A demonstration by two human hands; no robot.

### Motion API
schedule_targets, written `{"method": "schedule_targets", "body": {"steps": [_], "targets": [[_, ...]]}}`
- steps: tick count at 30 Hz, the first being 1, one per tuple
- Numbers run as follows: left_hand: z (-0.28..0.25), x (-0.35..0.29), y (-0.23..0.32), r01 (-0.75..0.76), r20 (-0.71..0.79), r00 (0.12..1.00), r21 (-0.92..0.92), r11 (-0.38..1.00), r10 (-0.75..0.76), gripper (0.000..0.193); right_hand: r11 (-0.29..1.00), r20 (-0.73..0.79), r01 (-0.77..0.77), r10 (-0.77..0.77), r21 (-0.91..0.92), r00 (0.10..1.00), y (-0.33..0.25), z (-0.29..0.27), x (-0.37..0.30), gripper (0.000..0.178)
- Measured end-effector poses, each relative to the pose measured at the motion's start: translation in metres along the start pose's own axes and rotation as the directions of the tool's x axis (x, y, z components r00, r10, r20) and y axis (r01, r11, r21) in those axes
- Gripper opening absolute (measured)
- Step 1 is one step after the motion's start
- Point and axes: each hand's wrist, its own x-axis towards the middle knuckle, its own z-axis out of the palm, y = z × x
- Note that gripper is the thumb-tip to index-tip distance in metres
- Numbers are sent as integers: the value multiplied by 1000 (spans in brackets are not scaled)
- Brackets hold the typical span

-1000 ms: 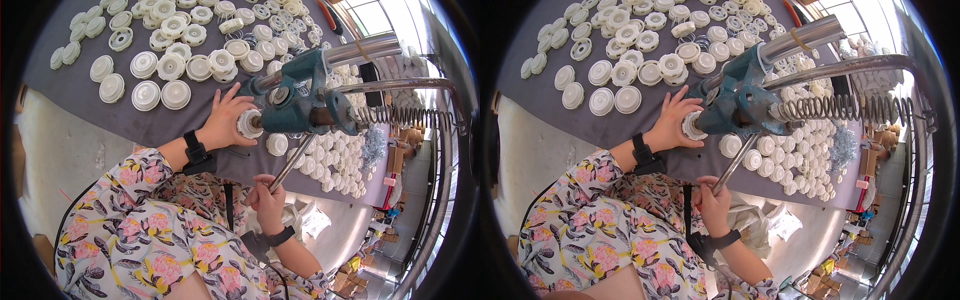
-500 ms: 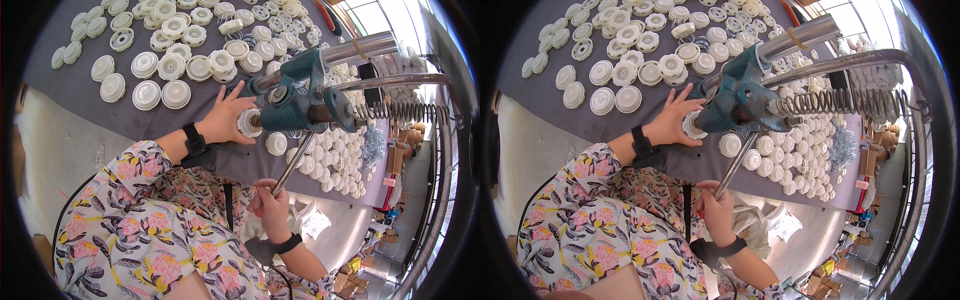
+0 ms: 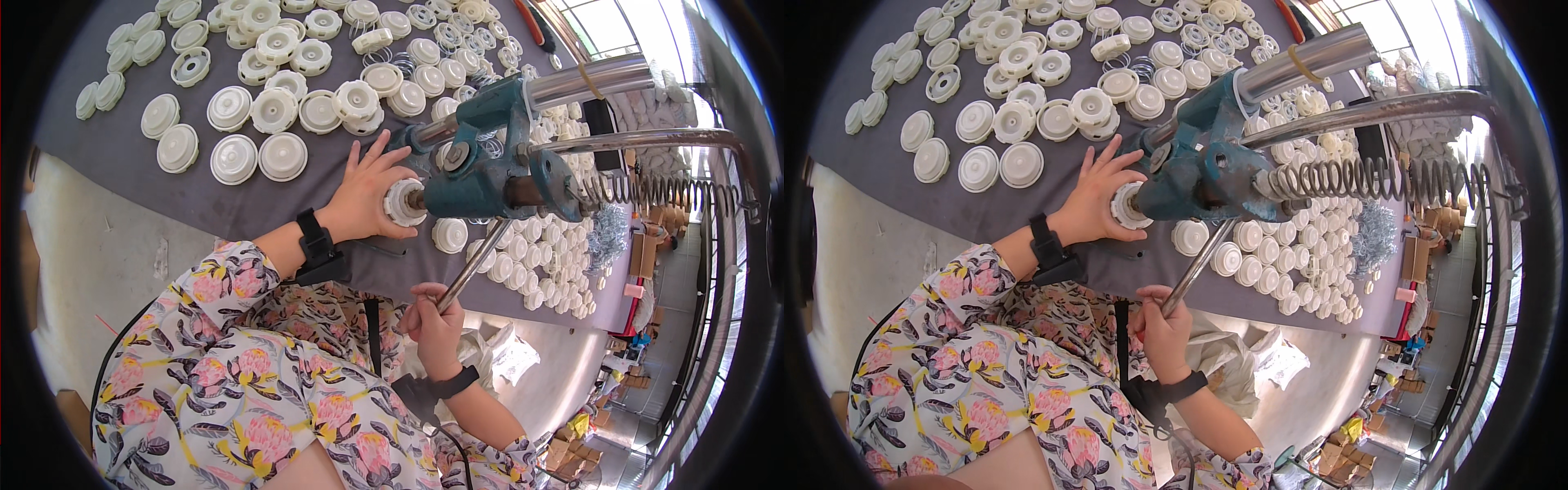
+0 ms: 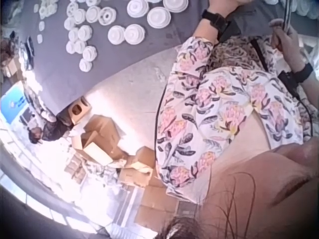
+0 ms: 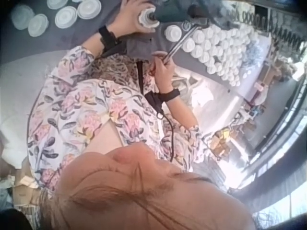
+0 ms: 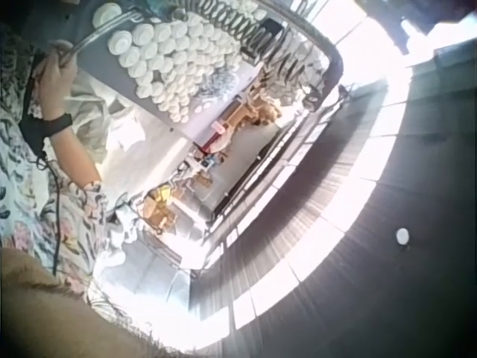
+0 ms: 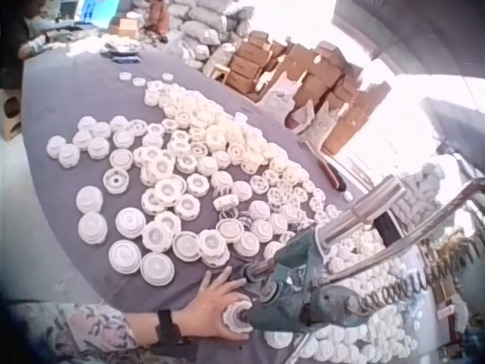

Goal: The person picks up a white plastic cap and a metal ring, fits them together, and places the assembly into a manual press. They pull the lever to join the components and then set the finished cap aside in a separate group.

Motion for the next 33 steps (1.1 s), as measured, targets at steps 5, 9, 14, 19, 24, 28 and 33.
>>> {"method": "schedule_targets", "body": {"steps": [5, 9, 14, 19, 24, 28, 33], "targets": [[1, -3, -10, -7, -35, 999, 16, 1000, 7, 69, 999, -20, 11, -12, -48, 1000, 5, 10, 17, 9], [6, -3, 1, 12, -11, 1000, -3, 1000, -12, 69, 985, -90, 161, -166, -68, 982, 36, 3, 43, 8], [1, -7, 0, 3, -12, 1000, 24, 1000, -2, 68, 973, -117, 216, -225, -86, 967, 43, 12, 47, 8], [5, -1, -3, -26, -20, 999, 40, 999, 27, 74, 956, -150, 275, -289, -106, 946, 42, 11, 48, 15], [0, -2, -17, 16, -10, 1000, 60, 998, -16, 74, 915, -28, 373, -381, -155, 924, 7, 4, 4, 65], [3, 2, -21, -30, -130, 991, 72, 997, 39, 72, 322, 331, 760, -755, -565, 566, -97, -12, -40, 31], [-26, 14, -21, 54, -100, 994, 194, 980, -35, 73, 616, 82, 776, -774, -137, 628, -205, 14, 6, 32]]}}
